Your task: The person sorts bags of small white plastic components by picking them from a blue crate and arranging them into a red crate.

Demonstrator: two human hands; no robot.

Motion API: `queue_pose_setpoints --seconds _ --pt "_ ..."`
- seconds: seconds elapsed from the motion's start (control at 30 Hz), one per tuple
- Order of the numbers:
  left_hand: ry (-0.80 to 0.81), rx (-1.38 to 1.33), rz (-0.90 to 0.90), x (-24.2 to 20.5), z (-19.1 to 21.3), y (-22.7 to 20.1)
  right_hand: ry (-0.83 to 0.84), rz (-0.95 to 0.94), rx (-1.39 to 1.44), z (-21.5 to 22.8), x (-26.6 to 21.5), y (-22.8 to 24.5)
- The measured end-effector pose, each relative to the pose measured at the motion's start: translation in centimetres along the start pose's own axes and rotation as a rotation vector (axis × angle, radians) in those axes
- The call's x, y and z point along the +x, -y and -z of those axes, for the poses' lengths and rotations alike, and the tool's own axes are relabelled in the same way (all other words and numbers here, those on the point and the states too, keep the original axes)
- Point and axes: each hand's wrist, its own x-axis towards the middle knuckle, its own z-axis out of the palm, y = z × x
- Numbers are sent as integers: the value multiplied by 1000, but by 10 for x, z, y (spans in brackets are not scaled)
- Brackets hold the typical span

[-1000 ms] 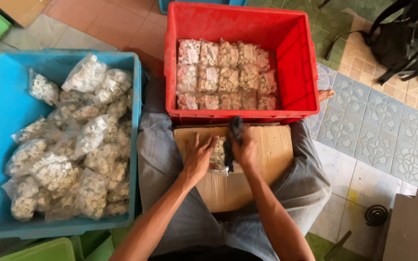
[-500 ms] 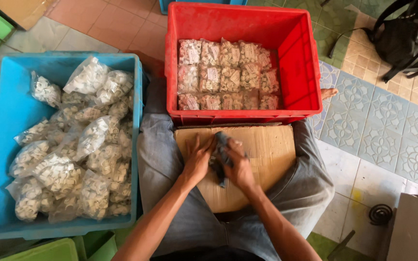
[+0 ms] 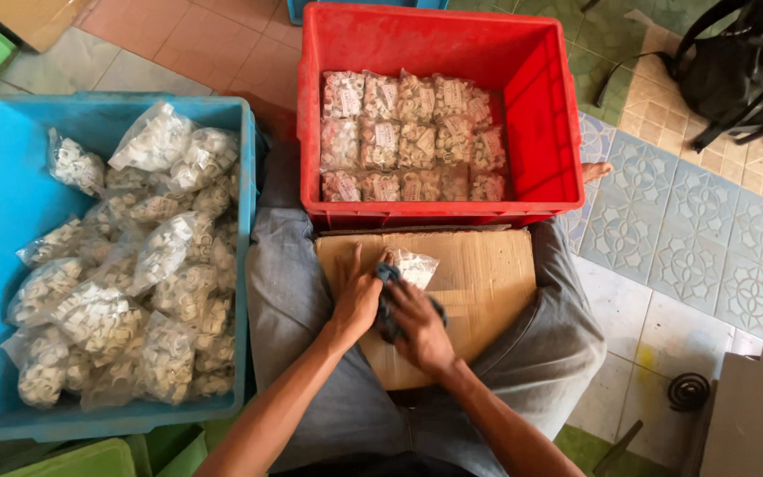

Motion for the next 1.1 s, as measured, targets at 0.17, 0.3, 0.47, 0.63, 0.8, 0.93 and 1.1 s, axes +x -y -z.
queue_pose_setpoints --seconds 0.17,0.3,0.47,0.63,0.8,0.93,1.1 --pt "21 13 -29 3 20 -10 -143 -88 -112 -17 11 -77" --pt "-4 -120 -29 -3 26 -12 -434 -470 -73 -40 24 -129" --pt "2 -9 -22 -6 21 -10 -337 -306 -54 -6 20 -15" --pt "-27 -116 -36 2 21 -11 -305 -156 -5 -9 11 -61" --pt "-32 -128 -48 -6 32 -16 -464 -475 14 -19 38 -115" --pt "-44 -142 -9 1 14 -7 -399 -496 91 -20 18 -40" --pt "2 -73 -57 -3 24 -12 -345 -304 66 -6 13 -51"
